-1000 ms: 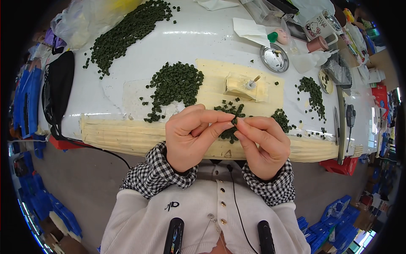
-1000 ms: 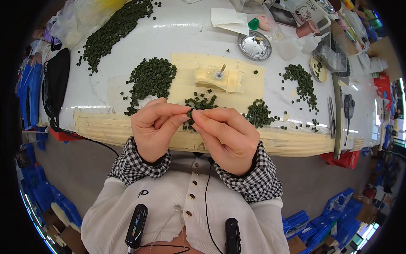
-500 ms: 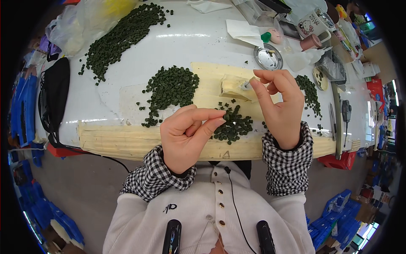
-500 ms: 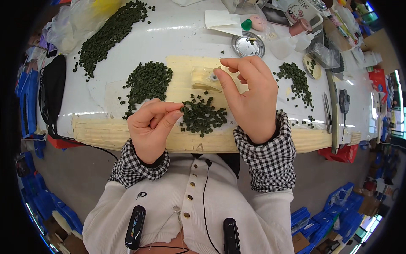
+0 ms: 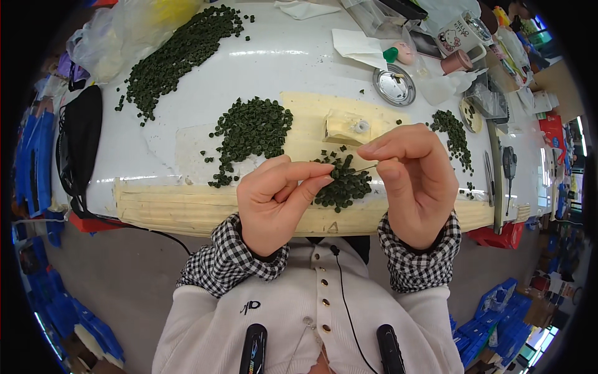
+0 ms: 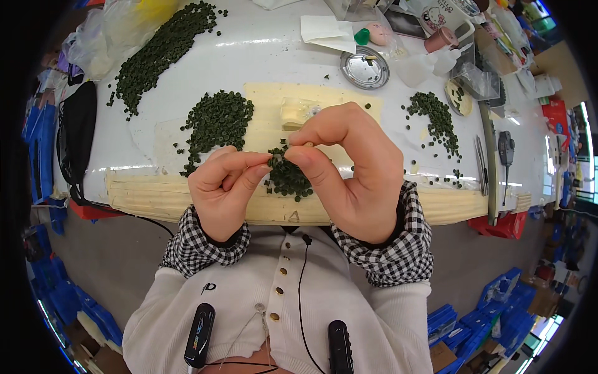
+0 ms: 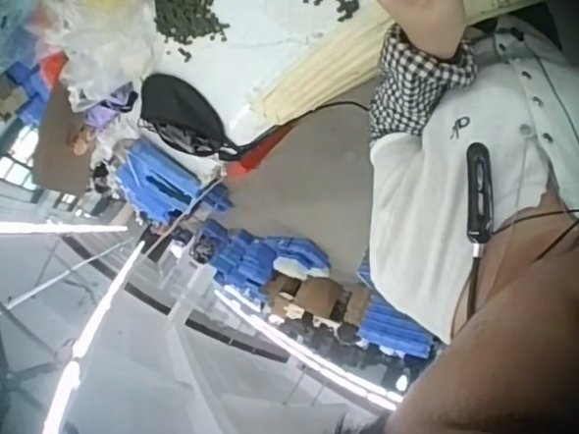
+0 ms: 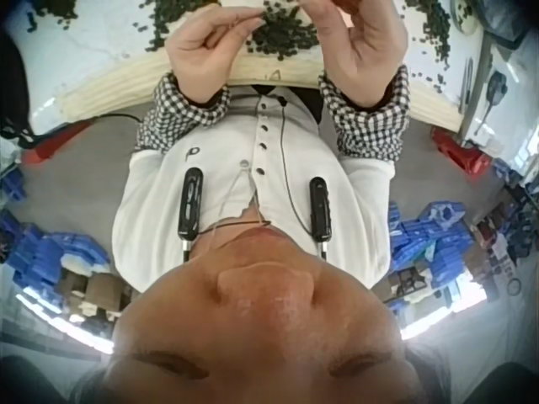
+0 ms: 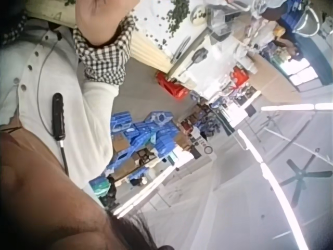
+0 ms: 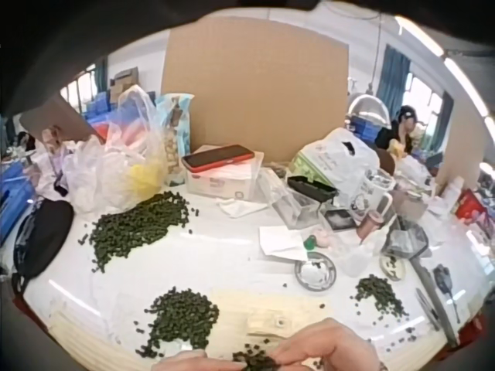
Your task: Manually picking small green components from a pile and precisely mounting them onto a white pin-based assembly fixture.
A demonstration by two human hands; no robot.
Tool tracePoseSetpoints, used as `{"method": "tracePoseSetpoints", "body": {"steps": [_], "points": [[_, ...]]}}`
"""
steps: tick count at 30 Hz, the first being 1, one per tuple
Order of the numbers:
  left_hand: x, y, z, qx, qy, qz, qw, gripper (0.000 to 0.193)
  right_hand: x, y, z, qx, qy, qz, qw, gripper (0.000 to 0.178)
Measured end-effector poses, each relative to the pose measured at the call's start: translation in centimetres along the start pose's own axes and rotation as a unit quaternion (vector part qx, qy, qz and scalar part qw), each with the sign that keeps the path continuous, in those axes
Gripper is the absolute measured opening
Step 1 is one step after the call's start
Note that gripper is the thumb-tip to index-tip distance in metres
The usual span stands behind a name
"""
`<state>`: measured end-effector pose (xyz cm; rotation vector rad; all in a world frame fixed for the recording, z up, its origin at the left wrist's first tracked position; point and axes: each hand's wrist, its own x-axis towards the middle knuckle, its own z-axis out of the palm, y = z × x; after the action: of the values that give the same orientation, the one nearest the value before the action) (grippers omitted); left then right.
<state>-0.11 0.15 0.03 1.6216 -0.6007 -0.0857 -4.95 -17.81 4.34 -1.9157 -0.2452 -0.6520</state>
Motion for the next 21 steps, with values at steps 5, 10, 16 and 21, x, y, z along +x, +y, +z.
{"method": "tracePoseSetpoints", "body": {"steps": [5, 10, 16, 21], "points": [[0.0, -0.01, -0.04, 0.001, -0.002, 0.003, 1.0, 0.019, -0.24, 0.12, 1.06, 0.103, -0.018, 0.054, 0.993, 0.011], [-0.01, -0.03, -0.03, 0.008, 0.001, 0.006, 1.0, 0.019, -0.24, 0.24, 1.02, 0.081, -0.032, 0.046, 0.995, 0.009], [0.01, 0.03, -0.05, 0.008, 0.001, 0.006, 1.0, 0.019, -0.22, 0.24, 0.92, 0.062, -0.06, 0.045, 0.995, 0.011], [-0.02, -0.07, -0.04, 0.004, 0.001, 0.009, 1.0, 0.02, -0.17, -0.1, 0.5, 0.079, -0.059, 0.067, 0.993, 0.013]]}}
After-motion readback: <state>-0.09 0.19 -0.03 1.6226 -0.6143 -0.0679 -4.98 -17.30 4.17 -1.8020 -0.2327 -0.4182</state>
